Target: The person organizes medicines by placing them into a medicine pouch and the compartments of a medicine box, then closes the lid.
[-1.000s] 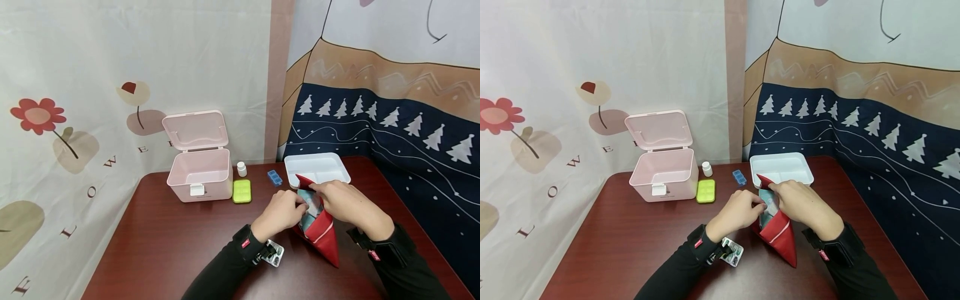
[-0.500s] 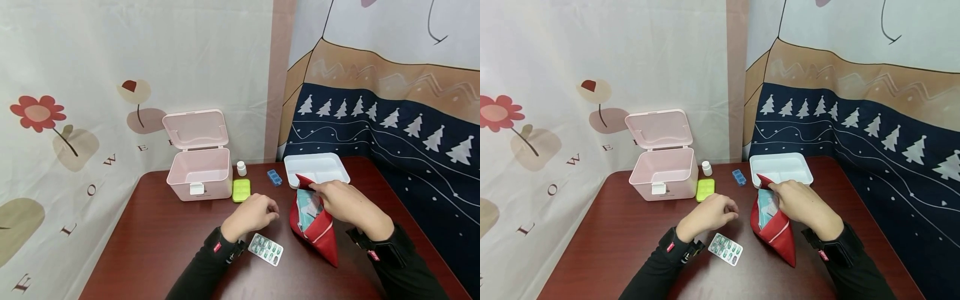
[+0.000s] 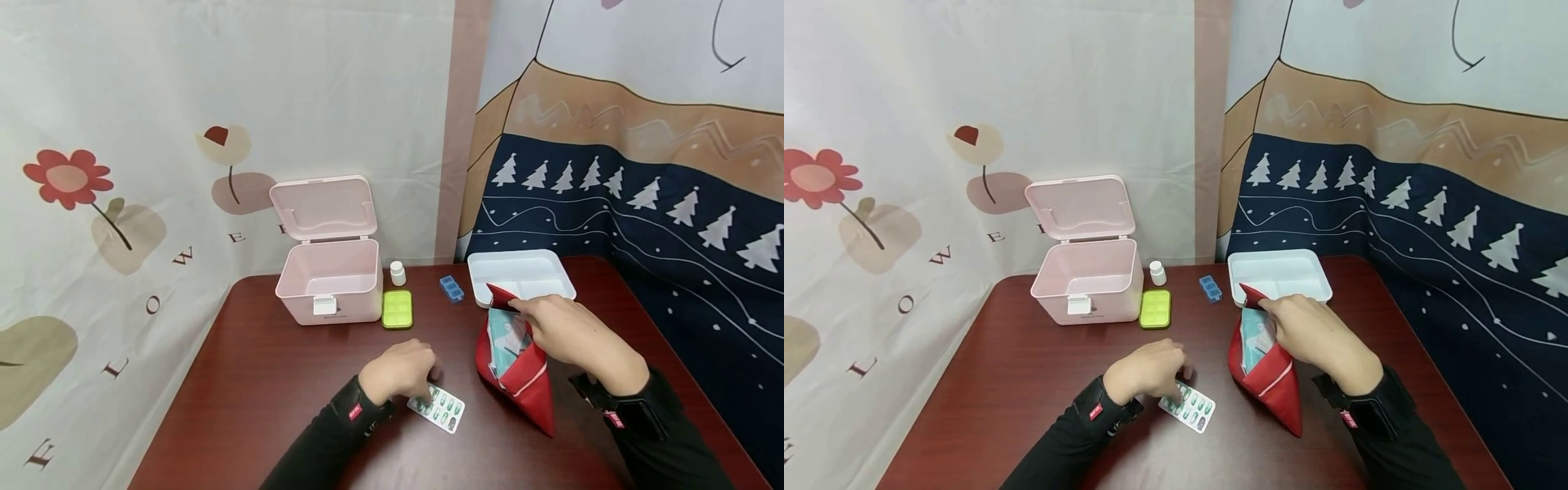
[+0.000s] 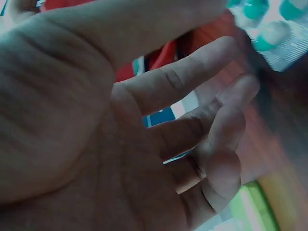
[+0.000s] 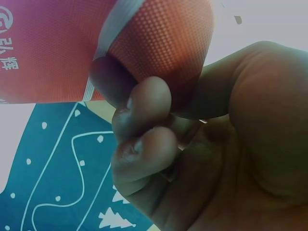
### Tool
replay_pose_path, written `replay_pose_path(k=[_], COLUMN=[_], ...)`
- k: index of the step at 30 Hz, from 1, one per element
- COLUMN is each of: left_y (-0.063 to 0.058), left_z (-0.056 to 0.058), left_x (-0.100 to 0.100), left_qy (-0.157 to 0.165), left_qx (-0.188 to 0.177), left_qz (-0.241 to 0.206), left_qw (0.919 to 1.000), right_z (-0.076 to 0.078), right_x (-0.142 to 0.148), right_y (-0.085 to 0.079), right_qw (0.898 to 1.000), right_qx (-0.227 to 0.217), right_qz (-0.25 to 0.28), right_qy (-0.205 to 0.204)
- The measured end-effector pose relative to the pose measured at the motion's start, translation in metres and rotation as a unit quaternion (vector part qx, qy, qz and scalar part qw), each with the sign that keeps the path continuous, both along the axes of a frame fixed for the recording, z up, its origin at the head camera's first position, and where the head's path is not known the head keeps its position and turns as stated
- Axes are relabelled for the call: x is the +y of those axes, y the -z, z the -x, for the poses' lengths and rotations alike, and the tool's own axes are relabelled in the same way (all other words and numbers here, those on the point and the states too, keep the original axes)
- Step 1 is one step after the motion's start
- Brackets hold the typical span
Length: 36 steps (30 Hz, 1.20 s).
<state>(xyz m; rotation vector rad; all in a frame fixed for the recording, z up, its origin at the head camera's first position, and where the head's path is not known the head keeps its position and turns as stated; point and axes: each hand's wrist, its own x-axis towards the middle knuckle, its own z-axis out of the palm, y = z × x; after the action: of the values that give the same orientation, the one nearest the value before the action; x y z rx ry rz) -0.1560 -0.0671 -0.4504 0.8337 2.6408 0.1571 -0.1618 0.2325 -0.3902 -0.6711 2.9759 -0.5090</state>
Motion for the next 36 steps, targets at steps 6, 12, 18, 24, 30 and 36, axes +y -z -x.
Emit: replay_pose_path(k=[6,12,18,24,30,36], left_y=[0.004,0.006,0.011,0.016,0.019,0.021], left_z=[0.003,0.007,0.016,0.025,0.032,0.036], left_x=[0.002,-0.002,-0.007,-0.016,-0.022,-0.025], left_qy=[-0.037,-0.047,-0.056,-0.061,-0.064,-0.058], left_qx=[-0.013,-0.054,-0.067,-0.069,-0.077,-0.046], left_qz=[0.010,-0.018,-0.038,-0.055,-0.063,-0.068], left_qw=[0.9992,0.9973,0.9955,0.9942,0.9930,0.9950], right_z=[0.000,0.001,0.000,-0.001,-0.001,-0.001], right_x=[0.003,0.002,0.002,0.002,0.002,0.003], right_y=[0.000,-0.001,-0.001,0.000,-0.001,-0.001], right_qw=[1.000,1.000,1.000,1.000,1.000,1.000], right_qx=[0.002,0.002,-0.001,-0.004,0.001,0.001], right_qz=[-0.001,0.000,-0.001,0.001,0.001,0.003], right_qy=[-0.001,-0.002,-0.001,-0.001,-0.002,-0.003])
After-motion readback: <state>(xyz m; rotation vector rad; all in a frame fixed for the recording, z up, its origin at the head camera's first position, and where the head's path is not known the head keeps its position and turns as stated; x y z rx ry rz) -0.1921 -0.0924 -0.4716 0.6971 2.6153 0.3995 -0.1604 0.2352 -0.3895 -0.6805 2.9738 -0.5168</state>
